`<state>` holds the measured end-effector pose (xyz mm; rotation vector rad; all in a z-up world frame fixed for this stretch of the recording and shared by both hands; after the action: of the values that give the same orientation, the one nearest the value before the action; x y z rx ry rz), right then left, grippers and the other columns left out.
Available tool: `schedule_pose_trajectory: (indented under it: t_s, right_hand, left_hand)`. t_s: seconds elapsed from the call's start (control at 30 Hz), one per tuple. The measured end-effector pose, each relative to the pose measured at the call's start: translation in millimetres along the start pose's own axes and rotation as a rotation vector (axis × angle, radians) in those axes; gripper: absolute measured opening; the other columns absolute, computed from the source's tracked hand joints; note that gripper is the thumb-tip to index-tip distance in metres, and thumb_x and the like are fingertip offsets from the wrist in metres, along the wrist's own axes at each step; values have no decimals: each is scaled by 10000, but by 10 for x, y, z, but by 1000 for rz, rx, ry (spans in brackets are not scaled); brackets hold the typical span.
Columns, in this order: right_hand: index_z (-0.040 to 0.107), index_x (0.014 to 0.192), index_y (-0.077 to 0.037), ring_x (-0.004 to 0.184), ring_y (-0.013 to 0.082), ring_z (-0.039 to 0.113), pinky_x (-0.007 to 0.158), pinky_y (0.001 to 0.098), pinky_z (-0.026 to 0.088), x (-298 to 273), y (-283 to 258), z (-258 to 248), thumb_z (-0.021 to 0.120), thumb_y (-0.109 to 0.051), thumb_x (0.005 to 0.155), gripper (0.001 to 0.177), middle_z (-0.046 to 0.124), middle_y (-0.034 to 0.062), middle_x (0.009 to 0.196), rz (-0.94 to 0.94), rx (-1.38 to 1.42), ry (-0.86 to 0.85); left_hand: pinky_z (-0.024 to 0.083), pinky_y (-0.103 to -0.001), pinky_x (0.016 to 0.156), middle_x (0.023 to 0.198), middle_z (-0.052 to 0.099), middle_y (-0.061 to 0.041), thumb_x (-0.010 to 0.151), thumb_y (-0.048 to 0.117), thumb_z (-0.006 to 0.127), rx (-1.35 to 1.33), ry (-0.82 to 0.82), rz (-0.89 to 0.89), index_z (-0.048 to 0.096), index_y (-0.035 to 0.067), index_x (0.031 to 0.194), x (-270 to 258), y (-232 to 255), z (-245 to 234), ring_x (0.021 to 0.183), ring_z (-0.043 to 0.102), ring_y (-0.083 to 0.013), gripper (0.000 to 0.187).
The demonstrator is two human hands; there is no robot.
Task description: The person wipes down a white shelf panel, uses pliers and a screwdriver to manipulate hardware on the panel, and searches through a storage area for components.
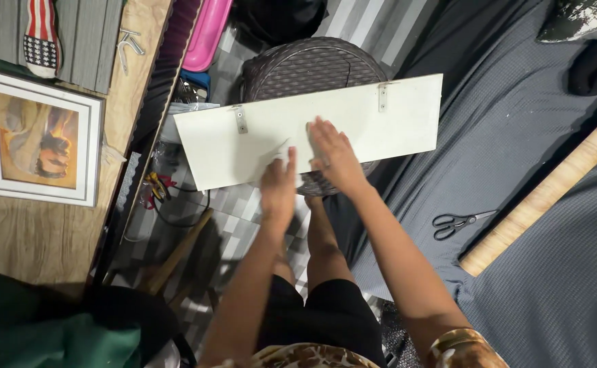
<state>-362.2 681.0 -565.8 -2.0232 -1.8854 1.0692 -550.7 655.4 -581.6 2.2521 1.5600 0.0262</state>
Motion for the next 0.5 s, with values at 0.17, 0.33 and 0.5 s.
schedule_pose_trajectory:
  t_s: [0.17, 0.33, 0.5]
  right_hand:
    - [446, 1471, -23, 1384, 477, 453, 1154, 488, 356, -405, 1289, -462, 826, -189, 890, 714, 459, 305, 1548, 293, -432, 766]
    - [386, 1539, -9, 1283, 448, 502, 1116, 519, 363, -496, 2031, -380, 858, -324, 850, 892, 528, 261, 1394, 662, 118, 612]
    - [396, 1515, -5, 1251, 437, 512, 1098, 521, 363, -470, 2044, -346, 875, -310, 839, 883, 534, 248, 1374, 654, 96, 611]
  left_hand:
    - [482, -448, 1095, 1500, 481, -245, 1003, 138, 519, -143, -4, -609, 273, 27, 1641, -73, -753, -250, 1273, 571, -399, 692]
    - [484, -473, 1066, 1427, 550, -249, 930, 23, 540, -58, -44, -201, 283, 17, 1624, 328, 474, 149, 1212, 591, -404, 740]
    - [508, -465, 1012, 1307, 577, -214, 1008, 77, 549, -20, -400, 67, 258, 63, 1657, 603, 529, 226, 1160, 602, -369, 711]
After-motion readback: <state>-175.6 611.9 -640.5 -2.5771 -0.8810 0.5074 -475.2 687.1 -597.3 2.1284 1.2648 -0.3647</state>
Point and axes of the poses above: each hand's wrist, its own x-axis towards the middle knuckle, its own z-axis out of the palm, y = z × x, the point moved 1 cm from there along x, towards the middle knuckle
